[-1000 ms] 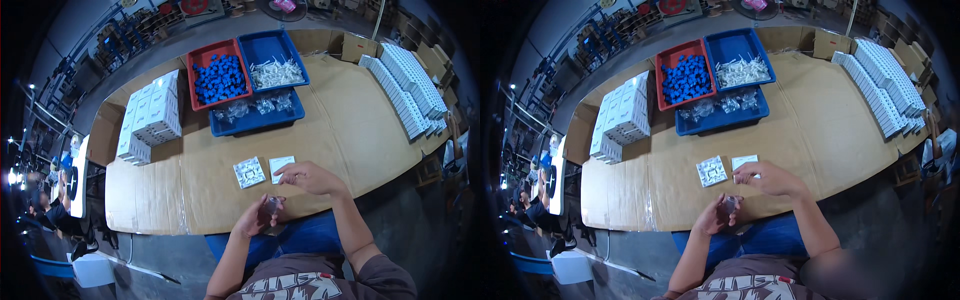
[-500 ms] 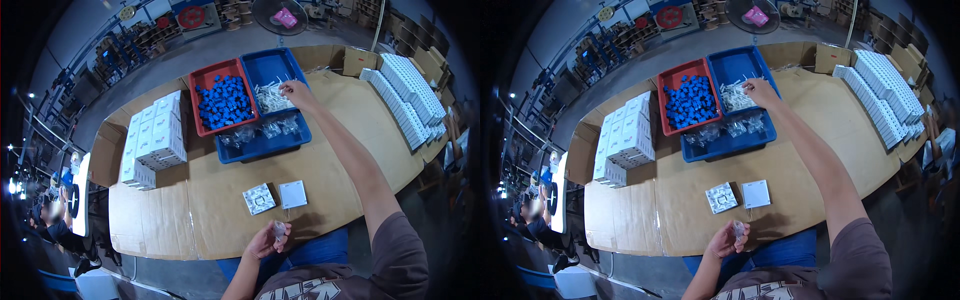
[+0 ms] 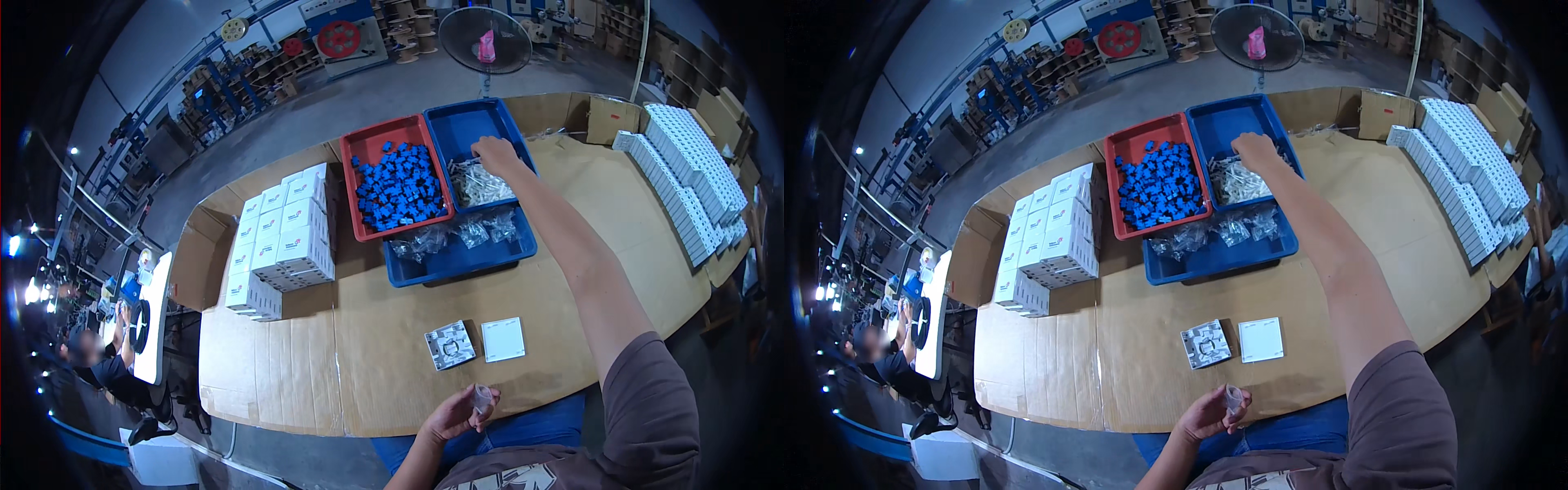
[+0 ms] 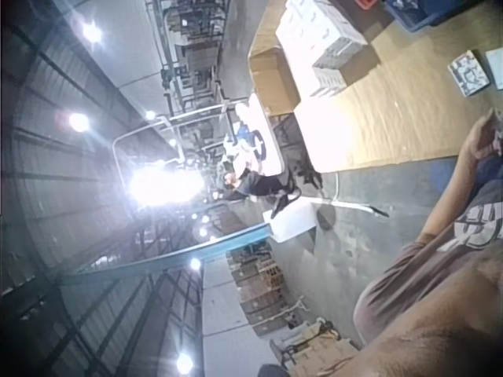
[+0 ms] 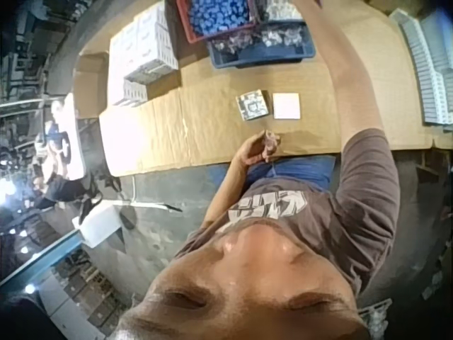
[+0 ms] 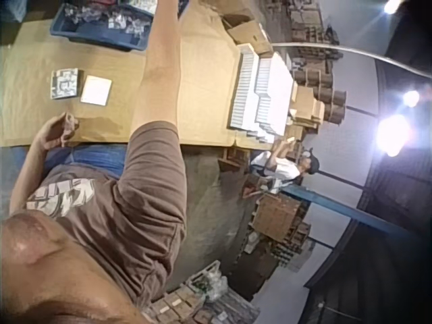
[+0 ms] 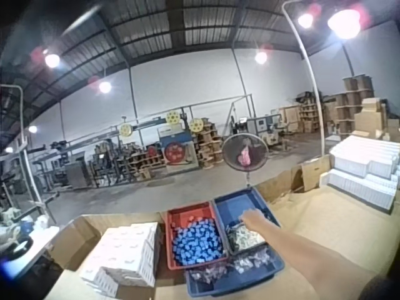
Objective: The person assembles electronic components by hand, placing screws and blue caps into a plastic housing, then closing the white box.
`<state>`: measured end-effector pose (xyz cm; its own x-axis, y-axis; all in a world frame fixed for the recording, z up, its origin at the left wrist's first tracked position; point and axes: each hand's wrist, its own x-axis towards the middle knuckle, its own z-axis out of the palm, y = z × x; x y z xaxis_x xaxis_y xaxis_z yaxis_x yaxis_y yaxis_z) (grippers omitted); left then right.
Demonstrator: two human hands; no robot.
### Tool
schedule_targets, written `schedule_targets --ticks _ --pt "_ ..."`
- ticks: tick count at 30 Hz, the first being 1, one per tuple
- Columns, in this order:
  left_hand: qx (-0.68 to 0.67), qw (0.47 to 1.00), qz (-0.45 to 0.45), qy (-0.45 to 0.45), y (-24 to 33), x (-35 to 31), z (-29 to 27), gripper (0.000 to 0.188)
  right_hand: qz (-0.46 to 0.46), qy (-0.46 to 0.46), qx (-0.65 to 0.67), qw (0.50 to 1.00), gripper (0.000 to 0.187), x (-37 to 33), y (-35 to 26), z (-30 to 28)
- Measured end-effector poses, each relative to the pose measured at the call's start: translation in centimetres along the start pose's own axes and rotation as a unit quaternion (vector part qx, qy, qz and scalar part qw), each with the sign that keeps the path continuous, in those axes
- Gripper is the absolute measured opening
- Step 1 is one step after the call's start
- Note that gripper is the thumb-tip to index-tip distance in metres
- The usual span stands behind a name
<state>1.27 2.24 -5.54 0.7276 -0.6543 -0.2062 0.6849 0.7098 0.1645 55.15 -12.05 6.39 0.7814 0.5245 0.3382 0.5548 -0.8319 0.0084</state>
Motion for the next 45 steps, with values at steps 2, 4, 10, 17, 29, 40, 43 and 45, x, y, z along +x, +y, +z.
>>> schedule_targets --ticks 2,4,10,17,29,40,43,45 --pt "0.001 1.000 -0.006 -0.008 0.2 0.3 -0.2 0.063 0.002 0.010 0.006 1.000 0.014 0.4 0.4 0.5" --pt "-0.001 1.000 -0.015 -0.014 0.1 0.3 -0.1 0.063 0.030 0.032 0.019 0.999 0.010 0.4 0.8 1.2" --pt "0.004 1.000 -0.011 -0.019 0.0 0.5 -0.3 0.062 0.031 0.034 0.067 0.997 0.008 -0.5 1.6 1.4" --pt "0.005 1.000 -0.013 -0.016 0.1 0.5 -0.4 0.062 0.054 0.032 0.109 0.992 0.016 -0.6 0.6 -0.3" --pt "0.024 1.000 -0.013 -0.016 0.2 0.9 0.2 0.061 0.017 0.082 0.039 0.996 0.010 -0.4 1.1 -0.9" --pt "0.017 0.999 0.021 0.017 -0.8 0.1 -0.6 0.056 0.086 0.005 0.890 0.447 0.017 -19.2 -12.6 -14.3" --pt "-0.151 0.963 0.171 0.142 0.4 1.2 4.4 0.048 0.156 -0.014 0.848 0.507 0.016 -23.8 -15.1 -12.4" --pt "-0.099 0.959 0.185 0.192 1.9 1.7 7.1 0.051 0.204 -0.046 0.813 0.544 0.016 -27.8 -16.3 -11.1"
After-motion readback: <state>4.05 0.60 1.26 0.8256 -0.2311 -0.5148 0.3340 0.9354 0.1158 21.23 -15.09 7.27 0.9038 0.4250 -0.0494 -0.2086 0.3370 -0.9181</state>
